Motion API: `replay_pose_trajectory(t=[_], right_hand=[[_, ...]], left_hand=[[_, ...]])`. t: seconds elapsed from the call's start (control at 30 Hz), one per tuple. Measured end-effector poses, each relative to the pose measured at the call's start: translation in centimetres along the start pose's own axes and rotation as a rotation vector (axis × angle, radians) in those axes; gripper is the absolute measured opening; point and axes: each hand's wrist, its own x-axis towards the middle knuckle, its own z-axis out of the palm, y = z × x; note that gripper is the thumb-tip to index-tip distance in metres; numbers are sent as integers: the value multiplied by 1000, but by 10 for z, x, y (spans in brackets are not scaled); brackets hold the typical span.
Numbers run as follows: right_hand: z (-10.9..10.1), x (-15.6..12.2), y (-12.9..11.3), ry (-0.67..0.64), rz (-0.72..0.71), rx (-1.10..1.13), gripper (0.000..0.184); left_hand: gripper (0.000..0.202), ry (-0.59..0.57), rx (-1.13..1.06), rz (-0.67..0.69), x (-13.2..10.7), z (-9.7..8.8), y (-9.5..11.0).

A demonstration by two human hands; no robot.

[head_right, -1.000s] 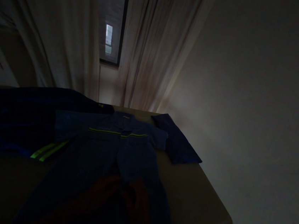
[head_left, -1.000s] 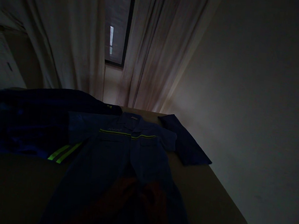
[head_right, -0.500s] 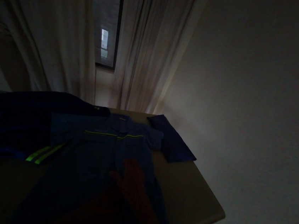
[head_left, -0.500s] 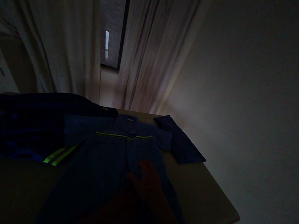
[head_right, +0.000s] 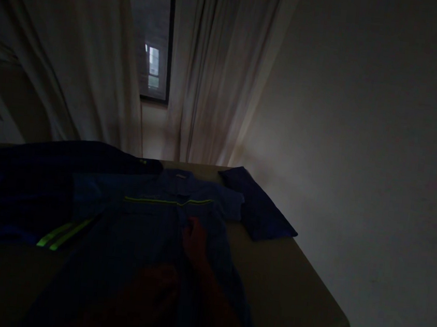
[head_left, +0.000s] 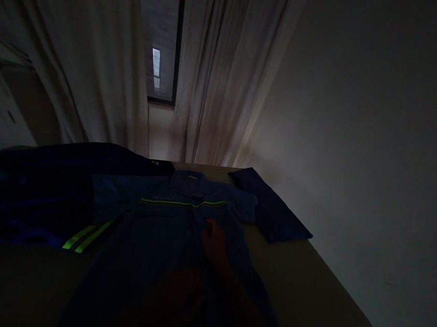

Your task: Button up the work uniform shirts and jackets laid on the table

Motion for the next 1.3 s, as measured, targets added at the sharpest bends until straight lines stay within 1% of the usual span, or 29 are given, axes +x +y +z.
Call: replay_pose_trajectory(t=[0.07, 0.1, 0.13, 0.17, 0.23, 0.33, 0.43, 0.53, 0.67, 0.73, 0.87, 0.97, 1.03, 1.13, 1.2, 1.3], right_hand=[[-2, 3, 3, 0, 15, 69, 34], [-3, 4, 4, -4, 13, 80, 32], [-3, 4, 4, -13, 5, 77, 29], [-2, 4, 4, -25, -5, 63, 29], [-1, 3, 2, -37, -26, 13, 30], [3, 1, -2, -21, -66, -87, 24], [8, 1, -9, -15, -142, -184, 22], [15, 1, -12, -75, -188, -203, 21], [17, 2, -8, -108, -139, -121, 22], [15, 2, -7, -113, -116, -95, 24], [10, 4, -11, -131, -100, -72, 22], [9, 4, -15, -136, -66, -112, 20], [9, 4, -16, -144, -62, -139, 19], [9, 3, -15, -151, -78, -103, 20], [9, 2, -13, -145, -81, -72, 21], [10, 2, -12, -140, -96, -34, 24]], left_hand=[[33, 69, 38, -195, 29, -28, -11], [34, 111, 70, -263, 43, -38, -21], [29, 160, 115, -310, 55, -44, -32], [25, 195, 156, -338, 65, -46, -44], [23, 224, 198, -359, 76, -42, -65], [24, 208, 220, -347, 76, -29, -83], [24, 208, 240, -335, 70, -22, -87], [24, 208, 181, -327, 68, -24, -90], [26, 252, 34, -283, 68, -25, -96], [27, 276, 6, -268, 68, -24, -98], [24, 303, 18, -280, 68, -22, -97], [21, 312, 12, -273, 69, -23, -95], [20, 313, 16, -261, 69, -24, -94], [19, 344, 35, -221, 68, -21, -95], [20, 372, 64, -199, 68, -18, -97], [26, 358, 119, -202, 68, -13, -100]])
